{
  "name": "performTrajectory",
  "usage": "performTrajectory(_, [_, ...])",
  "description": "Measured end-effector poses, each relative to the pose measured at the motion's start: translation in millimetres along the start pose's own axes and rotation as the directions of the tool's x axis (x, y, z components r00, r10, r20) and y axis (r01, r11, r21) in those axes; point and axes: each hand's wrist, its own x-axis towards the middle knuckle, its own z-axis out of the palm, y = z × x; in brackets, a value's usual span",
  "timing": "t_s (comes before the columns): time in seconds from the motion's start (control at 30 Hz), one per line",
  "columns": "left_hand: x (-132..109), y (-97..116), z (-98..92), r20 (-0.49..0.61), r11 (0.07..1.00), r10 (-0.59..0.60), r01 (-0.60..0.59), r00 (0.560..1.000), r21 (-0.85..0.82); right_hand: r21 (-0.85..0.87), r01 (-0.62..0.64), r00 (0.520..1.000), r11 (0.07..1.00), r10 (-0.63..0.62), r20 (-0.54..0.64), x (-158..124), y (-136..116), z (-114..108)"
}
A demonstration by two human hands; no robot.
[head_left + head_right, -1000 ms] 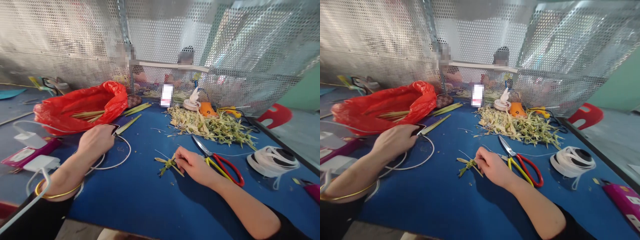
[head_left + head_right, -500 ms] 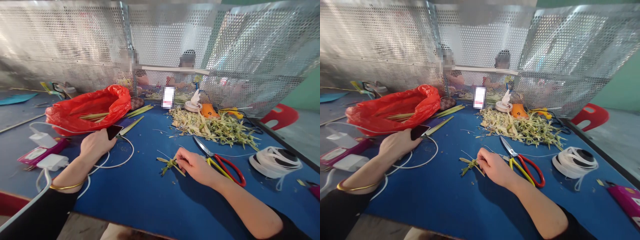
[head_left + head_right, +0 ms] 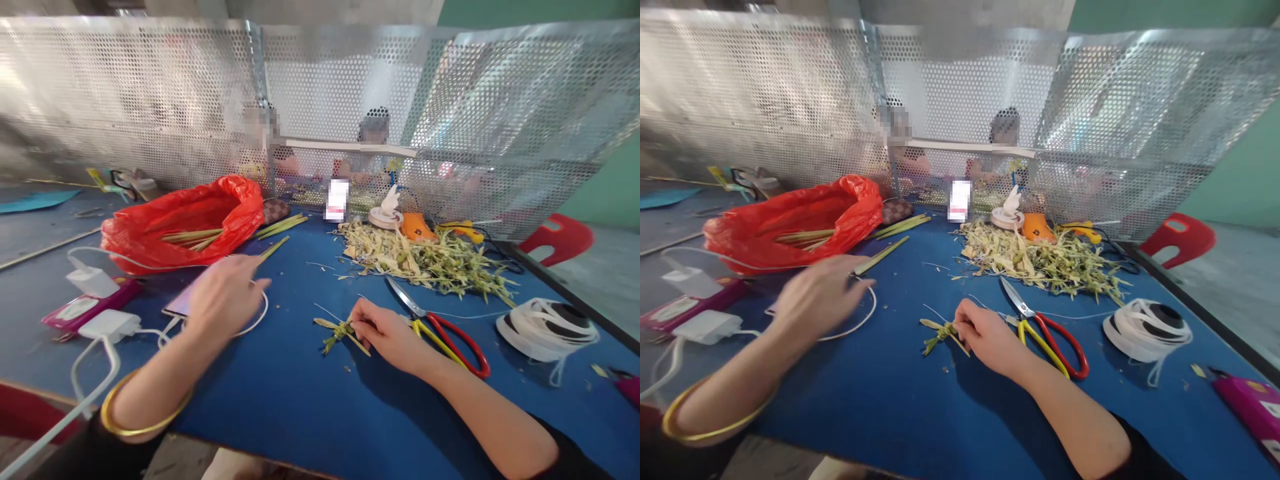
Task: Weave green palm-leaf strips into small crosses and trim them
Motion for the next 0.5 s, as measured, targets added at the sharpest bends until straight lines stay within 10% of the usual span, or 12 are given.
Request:
performTrajectory(0.1, [-5.9,53.1,14.0,0.167,0.893,0.379,-0.311,0.910,-0.326,0.046,0.018,1.000,0.999,-0.017,-0.019,1.0,4.2,1.8])
performTrajectory(0.23, [-3.8,95.7,35.4,0.267,0.839,0.512,-0.408,0.816,-0.361,0.020,0.073,0.995,0.997,-0.072,-0.065,1.1,9.6,1.4])
performTrajectory(0.5, [6.4,80.4,61.2,0.197,0.779,0.520,-0.367,0.831,-0.509,0.099,-0.010,0.997,0.995,0.017,-0.071,2.1,12.2,3.2])
